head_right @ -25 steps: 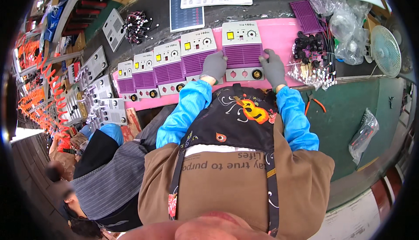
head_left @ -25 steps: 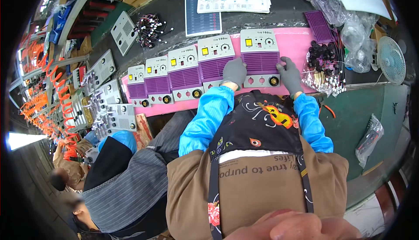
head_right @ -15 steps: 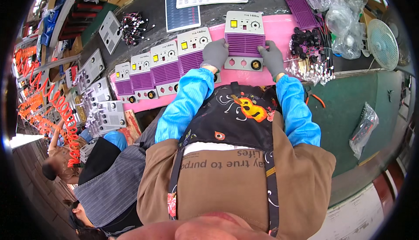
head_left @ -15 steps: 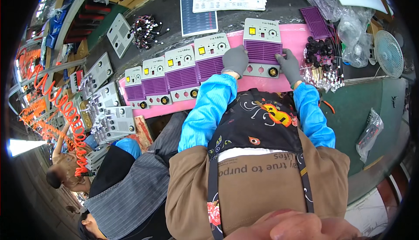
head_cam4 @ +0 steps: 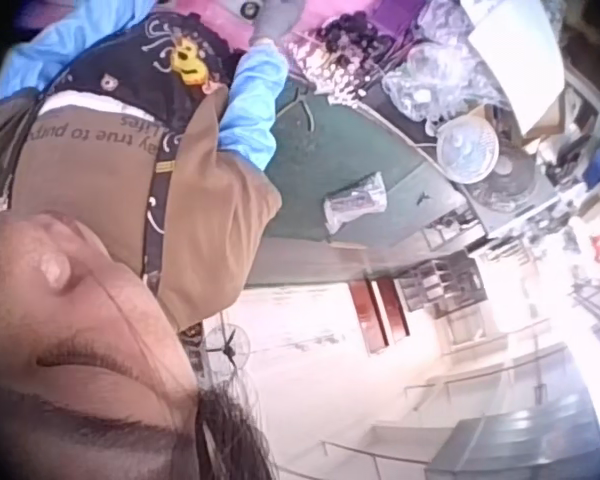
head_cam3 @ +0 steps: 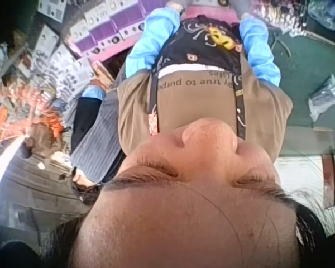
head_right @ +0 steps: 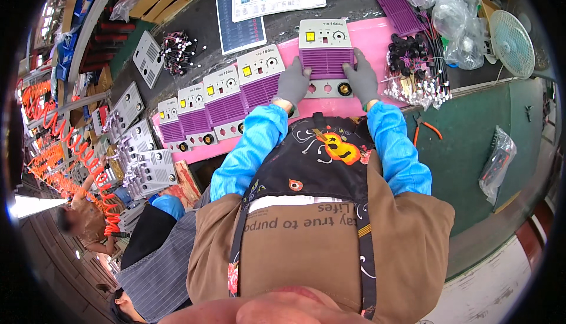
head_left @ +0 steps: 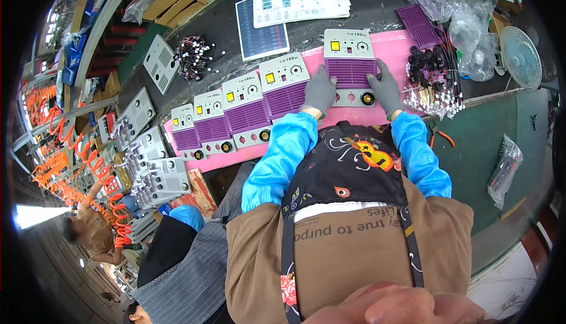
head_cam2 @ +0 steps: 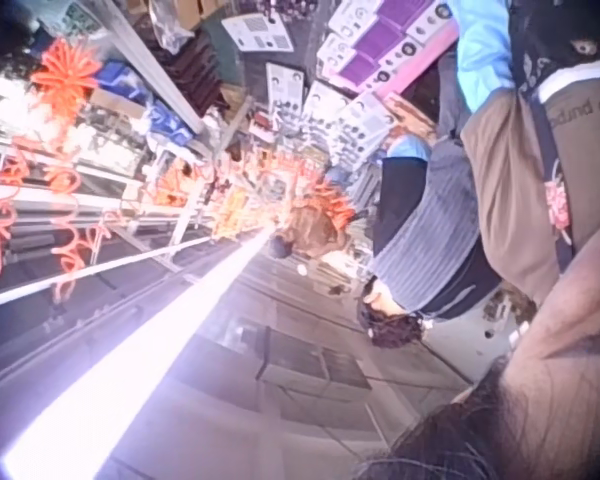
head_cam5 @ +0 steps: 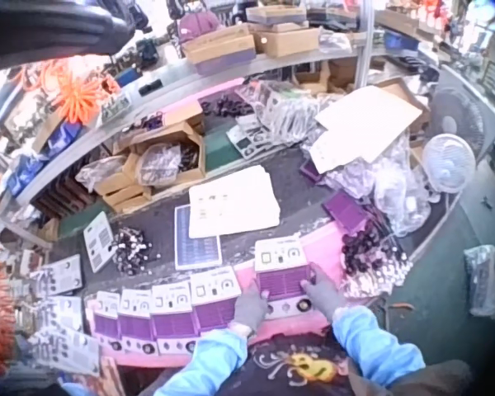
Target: The person reviews a printed instruction sheet and then assembles electronic components on a workbench. They handle purple plastic grilles and grey metal chassis units, placing the grilles onto the chassis. The person also moves a bundle of wires and other small parts on the table.
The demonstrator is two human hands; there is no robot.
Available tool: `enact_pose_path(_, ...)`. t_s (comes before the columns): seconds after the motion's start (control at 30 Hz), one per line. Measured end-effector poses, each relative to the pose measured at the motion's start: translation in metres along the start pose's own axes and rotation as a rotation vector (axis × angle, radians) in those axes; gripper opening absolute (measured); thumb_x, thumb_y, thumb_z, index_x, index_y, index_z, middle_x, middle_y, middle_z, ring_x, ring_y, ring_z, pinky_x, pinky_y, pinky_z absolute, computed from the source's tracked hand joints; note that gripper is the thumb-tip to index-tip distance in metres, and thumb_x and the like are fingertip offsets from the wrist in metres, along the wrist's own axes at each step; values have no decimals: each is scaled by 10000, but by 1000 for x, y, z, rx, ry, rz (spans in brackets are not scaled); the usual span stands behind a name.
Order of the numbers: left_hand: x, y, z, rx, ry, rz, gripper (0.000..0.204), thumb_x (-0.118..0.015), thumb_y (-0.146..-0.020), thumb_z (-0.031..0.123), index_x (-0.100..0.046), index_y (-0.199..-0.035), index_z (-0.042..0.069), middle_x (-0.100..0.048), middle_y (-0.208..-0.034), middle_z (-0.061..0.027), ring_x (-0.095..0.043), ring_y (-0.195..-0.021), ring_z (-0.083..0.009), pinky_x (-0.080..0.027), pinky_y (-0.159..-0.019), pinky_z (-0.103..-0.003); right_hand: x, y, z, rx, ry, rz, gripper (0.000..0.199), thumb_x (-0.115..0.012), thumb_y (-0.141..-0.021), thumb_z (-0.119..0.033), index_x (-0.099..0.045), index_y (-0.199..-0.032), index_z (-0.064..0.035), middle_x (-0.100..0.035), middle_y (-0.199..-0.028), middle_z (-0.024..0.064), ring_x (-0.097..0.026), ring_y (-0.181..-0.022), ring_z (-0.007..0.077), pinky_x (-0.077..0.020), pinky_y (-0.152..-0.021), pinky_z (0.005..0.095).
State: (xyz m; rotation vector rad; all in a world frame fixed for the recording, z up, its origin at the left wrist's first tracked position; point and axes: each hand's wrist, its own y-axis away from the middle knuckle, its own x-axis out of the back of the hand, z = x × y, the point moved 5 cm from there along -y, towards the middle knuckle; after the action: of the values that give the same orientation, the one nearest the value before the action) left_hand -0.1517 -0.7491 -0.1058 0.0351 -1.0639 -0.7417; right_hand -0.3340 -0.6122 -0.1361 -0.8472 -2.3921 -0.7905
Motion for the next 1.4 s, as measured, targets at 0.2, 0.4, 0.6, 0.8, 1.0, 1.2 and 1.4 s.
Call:
enact_pose_path(0.2,-1,10,7,102,-99,-53,557,-548,-970,337,-436,-1370,-34,-670,-1057,-260,-679,-934,-434,-542,-812,-510,2,12,-9,-61,56,-53,662,-609,-928,-350,-380,-1533,-211,-622,-1216,238,-642,-1073,393,-494,-937,458)
enact_pose_path(0.4,-4,1,5,87,-94,22,539,-526,-976,330,-430,-1374,-21,-672,-1040,-258,-685,-952,-419,-553,-789,-514,-1,-8,-10,-76,51,-117,673,-596,-925,-342,-366,-1537,-186,-660,-1174,258,-652,-1081,393,-497,-937,453)
enact_pose_path(0.6,-10,-16,-6,66,141,-57,480,-473,-986,332,-477,-1359,30,-674,-1075,-276,-652,-1013,-455,-503,-889,-525,8,-23,-17,-72,43,-136,640,-593,-923,-322,-411,-1508,-139,-676,-1160,255,-664,-1067,385,-508,-922,438)
enact_pose_path(0.8,-6,-7,-3,68,436,-126,465,-474,-994,371,-549,-1324,52,-653,-1189,-264,-602,-1133,-451,-459,-960,-493,12,-32,-6,-15,-186,-251,558,-610,-926,-298,-504,-1442,-115,-696,-1163,202,-679,-1054,309,-512,-910,383)
enact_pose_path(1.0,-22,-10,-22,102,550,-116,503,-465,-1005,414,-544,-1343,50,-647,-1204,-266,-595,-1146,-453,-456,-962,-476,26,-23,-34,-156,-201,-367,534,-617,-926,-311,-541,-1405,-87,-712,-1116,161,-681,-1012,262,-530,-854,372)
enact_pose_path(1.2,-15,-7,-13,138,697,-54,536,-416,-1020,438,-564,-1286,-3,-649,-1148,-292,-595,-1122,-459,-446,-957,-462,40,-24,-61,-143,-110,-405,558,-611,-914,-378,-560,-1385,-82,-702,-1134,154,-688,-926,278,-557,-640,394)
enact_pose_path(1.4,-18,0,-18,125,693,-44,485,-419,-1012,375,-582,-1229,-27,-653,-1082,-256,-601,-1040,-389,-452,-922,-429,40,-15,-60,-196,-129,-460,592,-611,-905,-398,-537,-1406,-89,-676,-1163,129,-655,-758,241,-474,-411,366)
